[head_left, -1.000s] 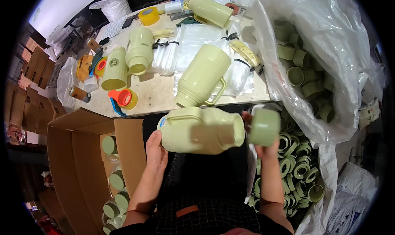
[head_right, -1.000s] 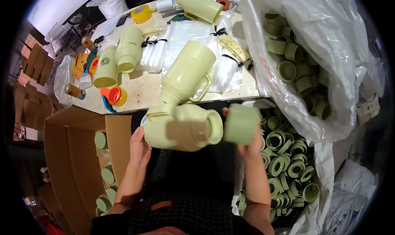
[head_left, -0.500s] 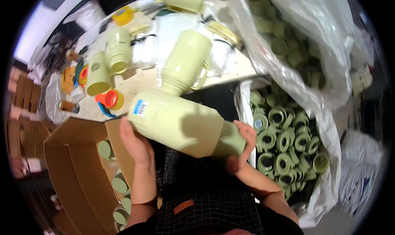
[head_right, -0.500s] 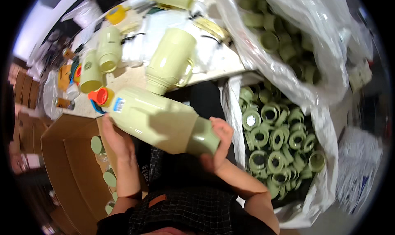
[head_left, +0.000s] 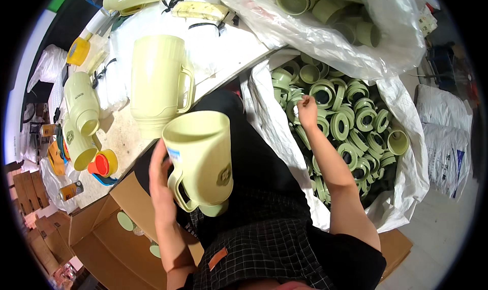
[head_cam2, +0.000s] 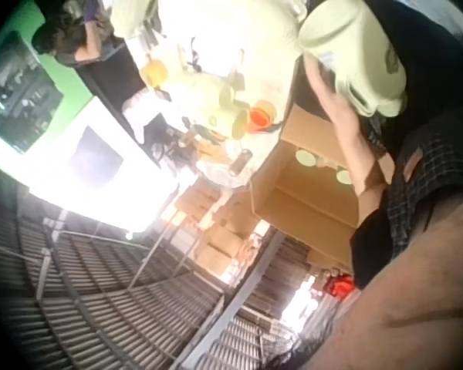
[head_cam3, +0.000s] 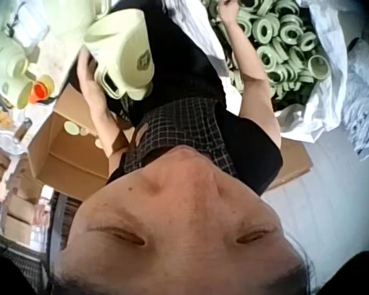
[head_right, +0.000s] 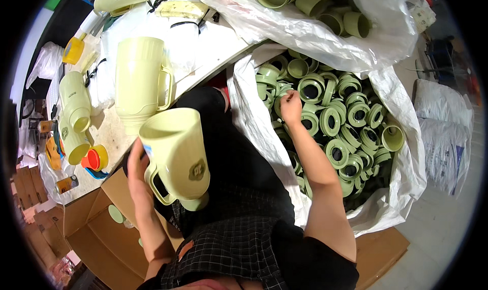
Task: The person takes plastic jugs from a table, fits a green ring onto the neck of each jug, and places the completed jugs into a cardboard box.
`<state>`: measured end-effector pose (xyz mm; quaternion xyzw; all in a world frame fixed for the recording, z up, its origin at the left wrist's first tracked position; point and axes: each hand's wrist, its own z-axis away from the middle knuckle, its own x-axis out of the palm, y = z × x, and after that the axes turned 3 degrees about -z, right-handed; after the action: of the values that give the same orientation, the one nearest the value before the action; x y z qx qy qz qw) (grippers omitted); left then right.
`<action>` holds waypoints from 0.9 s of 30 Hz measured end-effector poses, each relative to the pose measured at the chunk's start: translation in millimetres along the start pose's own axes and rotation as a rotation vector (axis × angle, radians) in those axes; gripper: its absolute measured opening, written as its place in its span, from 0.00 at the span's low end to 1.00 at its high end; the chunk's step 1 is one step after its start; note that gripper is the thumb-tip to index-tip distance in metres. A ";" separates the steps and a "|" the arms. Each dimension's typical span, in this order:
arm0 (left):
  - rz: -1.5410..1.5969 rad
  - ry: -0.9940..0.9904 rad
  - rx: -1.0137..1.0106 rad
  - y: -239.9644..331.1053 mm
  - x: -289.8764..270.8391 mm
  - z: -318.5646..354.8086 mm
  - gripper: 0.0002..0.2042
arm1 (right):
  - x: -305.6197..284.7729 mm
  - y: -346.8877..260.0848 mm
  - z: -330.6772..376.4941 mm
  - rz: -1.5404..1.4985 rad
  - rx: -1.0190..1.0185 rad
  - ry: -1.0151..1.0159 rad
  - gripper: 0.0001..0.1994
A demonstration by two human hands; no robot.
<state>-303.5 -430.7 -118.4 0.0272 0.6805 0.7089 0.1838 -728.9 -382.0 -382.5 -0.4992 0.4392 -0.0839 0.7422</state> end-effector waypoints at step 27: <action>-0.076 0.106 0.032 -27.8 -14.6 70.1 0.20 | -6.5 -152.0 143.5 -0.134 -0.502 -0.015 0.20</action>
<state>-263.5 -368.0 -137.4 -0.0333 0.7009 0.6910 0.1737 -579.5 -356.7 -238.3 -0.6963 0.4064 -0.0177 0.5913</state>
